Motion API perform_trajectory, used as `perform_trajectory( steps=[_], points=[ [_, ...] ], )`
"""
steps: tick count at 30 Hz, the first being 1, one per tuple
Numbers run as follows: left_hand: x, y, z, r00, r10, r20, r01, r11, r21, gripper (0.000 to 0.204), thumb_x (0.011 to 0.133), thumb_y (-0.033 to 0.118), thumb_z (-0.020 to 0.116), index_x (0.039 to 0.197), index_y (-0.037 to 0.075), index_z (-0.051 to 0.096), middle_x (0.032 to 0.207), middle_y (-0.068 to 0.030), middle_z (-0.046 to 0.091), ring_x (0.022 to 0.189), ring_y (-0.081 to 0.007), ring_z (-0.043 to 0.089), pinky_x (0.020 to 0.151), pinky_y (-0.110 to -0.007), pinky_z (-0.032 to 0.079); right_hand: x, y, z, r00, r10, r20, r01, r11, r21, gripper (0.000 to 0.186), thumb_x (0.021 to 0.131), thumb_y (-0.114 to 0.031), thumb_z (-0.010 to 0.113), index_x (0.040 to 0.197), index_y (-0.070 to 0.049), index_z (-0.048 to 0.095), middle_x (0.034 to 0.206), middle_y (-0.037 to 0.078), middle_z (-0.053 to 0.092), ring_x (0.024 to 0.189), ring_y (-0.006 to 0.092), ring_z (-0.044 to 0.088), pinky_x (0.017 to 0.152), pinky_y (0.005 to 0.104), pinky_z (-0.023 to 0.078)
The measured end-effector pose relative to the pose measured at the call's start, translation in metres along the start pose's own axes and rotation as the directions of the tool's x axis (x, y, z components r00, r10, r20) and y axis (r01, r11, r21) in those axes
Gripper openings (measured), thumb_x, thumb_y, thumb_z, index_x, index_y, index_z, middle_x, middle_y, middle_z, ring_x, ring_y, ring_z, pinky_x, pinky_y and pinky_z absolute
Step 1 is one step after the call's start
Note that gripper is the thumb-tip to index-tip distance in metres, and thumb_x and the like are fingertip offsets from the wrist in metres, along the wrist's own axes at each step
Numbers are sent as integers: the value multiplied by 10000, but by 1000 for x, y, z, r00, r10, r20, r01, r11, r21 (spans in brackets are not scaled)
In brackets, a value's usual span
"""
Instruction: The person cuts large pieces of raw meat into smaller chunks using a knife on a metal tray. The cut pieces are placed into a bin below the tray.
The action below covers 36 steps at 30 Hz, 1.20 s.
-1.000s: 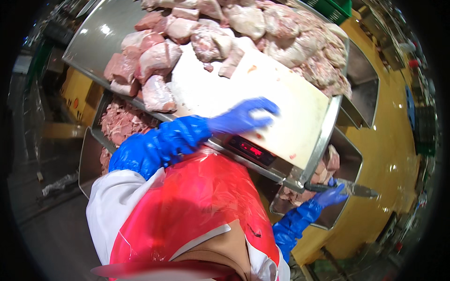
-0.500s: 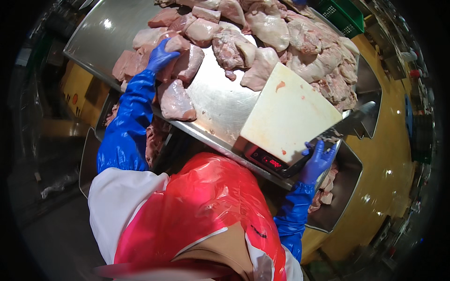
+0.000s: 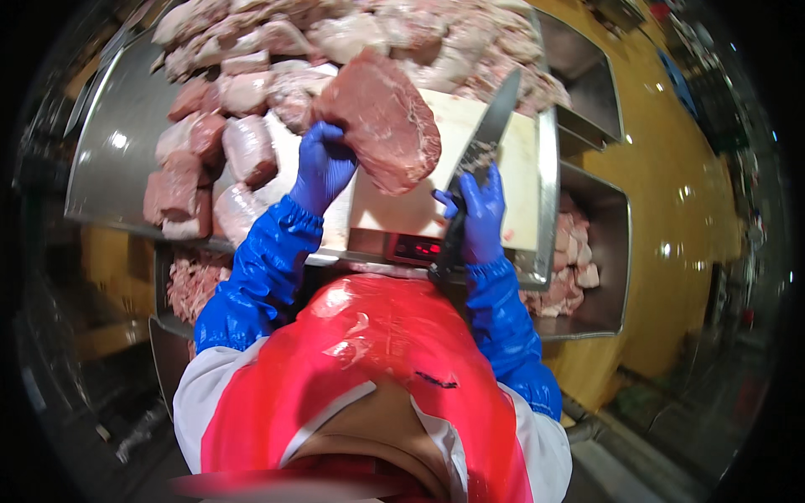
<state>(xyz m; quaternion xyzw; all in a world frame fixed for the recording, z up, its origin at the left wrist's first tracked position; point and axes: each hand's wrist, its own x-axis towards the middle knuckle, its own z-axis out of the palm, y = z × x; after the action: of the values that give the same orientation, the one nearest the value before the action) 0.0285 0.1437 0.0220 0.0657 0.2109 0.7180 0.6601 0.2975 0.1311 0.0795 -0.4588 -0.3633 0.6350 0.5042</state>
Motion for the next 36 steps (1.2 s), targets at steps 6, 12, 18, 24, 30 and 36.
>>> perform_trajectory(
  steps=[6, 12, 18, 24, 30, 36],
  points=[
    [-20, -49, 15, 997, 52, -55, -23, 897, 442, 526, 848, 47, 583, 1364, 62, 482, 1309, -134, 558, 1145, -237, 577, 1012, -395, 516, 47, 22, -79, 980, -180, -87, 173, 981, -85, 533, 1009, -79, 626, 1484, -29, 389, 898, 64, 632, 632, 133, 623, 522, 255, 516],
    [66, -42, 30, 912, 128, 391, -392, -18, 920, 485, 1016, 216, 596, 1455, 36, 494, 1455, -186, 521, 1361, -260, 479, 1143, -394, 383, 25, 16, -77, 989, -133, -68, 136, 990, 39, 616, 1007, -49, 609, 1545, -25, 310, 949, 87, 619, 653, 134, 623, 513, 263, 518],
    [-39, -104, 28, 759, -1, 651, -604, -375, 703, 588, 989, 232, 622, 1530, 78, 451, 1648, -284, 230, 1514, -501, 233, 1236, -546, 219, 92, 39, -105, 926, -372, -60, 341, 894, -290, 338, 1011, -57, 565, 1332, -48, 461, 922, 61, 623, 674, 114, 617, 511, 237, 504],
    [-47, -84, 35, 815, 45, 578, -548, -265, 793, 565, 894, 209, 743, 1425, 107, 577, 1525, -210, 468, 1384, -406, 452, 1164, -498, 363, 113, -5, -70, 952, -300, 62, 299, 865, -403, 400, 999, -96, 605, 1373, -9, 492, 981, 77, 666, 720, 109, 639, 539, 240, 515],
    [7, 9, -13, 911, 346, 226, -338, 308, 890, 307, 960, 154, 730, 1234, 23, 687, 1162, -64, 715, 1013, -132, 644, 909, -292, 506, -4, -10, -22, 982, 25, 188, 66, 887, -458, 659, 993, -95, 609, 1590, -36, 337, 861, 64, 665, 586, 87, 587, 528, 258, 516],
    [-22, 9, -21, 940, 206, 272, -316, 230, 920, 217, 979, 148, 710, 1152, 17, 723, 1052, -20, 723, 925, -81, 635, 830, -259, 505, 23, 31, 13, 972, -81, 222, 194, 808, -556, 636, 985, -128, 534, 1586, -39, 344, 772, 175, 664, 594, 177, 618, 584, 365, 529]
  ],
)
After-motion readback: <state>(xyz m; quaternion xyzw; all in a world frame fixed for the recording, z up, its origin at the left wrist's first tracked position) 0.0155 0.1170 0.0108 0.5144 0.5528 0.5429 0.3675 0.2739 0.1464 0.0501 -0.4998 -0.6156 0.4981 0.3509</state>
